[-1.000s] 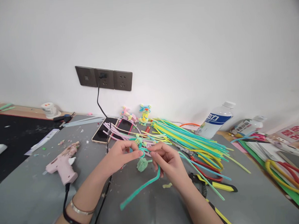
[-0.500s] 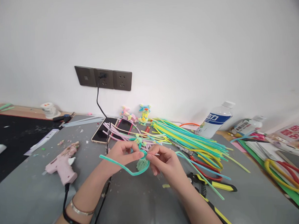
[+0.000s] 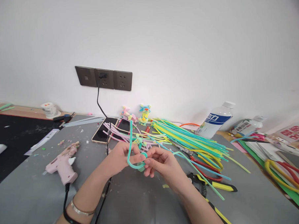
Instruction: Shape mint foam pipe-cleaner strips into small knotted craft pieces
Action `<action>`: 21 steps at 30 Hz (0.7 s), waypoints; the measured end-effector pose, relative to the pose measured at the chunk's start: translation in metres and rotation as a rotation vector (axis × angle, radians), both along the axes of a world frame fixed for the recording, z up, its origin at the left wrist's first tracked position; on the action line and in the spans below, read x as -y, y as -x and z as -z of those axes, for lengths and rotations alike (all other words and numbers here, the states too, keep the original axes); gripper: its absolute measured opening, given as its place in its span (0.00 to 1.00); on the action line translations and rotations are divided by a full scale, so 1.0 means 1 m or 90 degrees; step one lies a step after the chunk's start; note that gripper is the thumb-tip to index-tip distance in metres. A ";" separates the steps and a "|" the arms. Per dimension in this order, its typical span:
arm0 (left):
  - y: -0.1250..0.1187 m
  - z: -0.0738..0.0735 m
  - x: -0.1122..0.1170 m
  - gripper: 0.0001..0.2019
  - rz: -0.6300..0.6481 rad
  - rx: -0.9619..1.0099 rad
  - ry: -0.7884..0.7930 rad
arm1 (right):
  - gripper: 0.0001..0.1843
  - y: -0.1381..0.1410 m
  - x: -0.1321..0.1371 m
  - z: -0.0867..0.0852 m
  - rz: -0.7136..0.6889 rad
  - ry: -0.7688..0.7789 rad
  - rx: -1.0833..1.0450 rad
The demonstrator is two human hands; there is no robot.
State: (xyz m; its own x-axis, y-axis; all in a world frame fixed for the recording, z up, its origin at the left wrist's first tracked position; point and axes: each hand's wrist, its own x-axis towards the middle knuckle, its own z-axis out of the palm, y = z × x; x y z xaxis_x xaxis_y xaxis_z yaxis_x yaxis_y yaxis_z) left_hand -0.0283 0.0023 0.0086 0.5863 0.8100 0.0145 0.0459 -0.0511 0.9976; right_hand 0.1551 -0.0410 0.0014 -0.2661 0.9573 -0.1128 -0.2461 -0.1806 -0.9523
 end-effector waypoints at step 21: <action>-0.002 -0.001 0.002 0.10 -0.010 -0.002 -0.010 | 0.19 0.001 0.000 -0.002 0.133 0.022 -0.064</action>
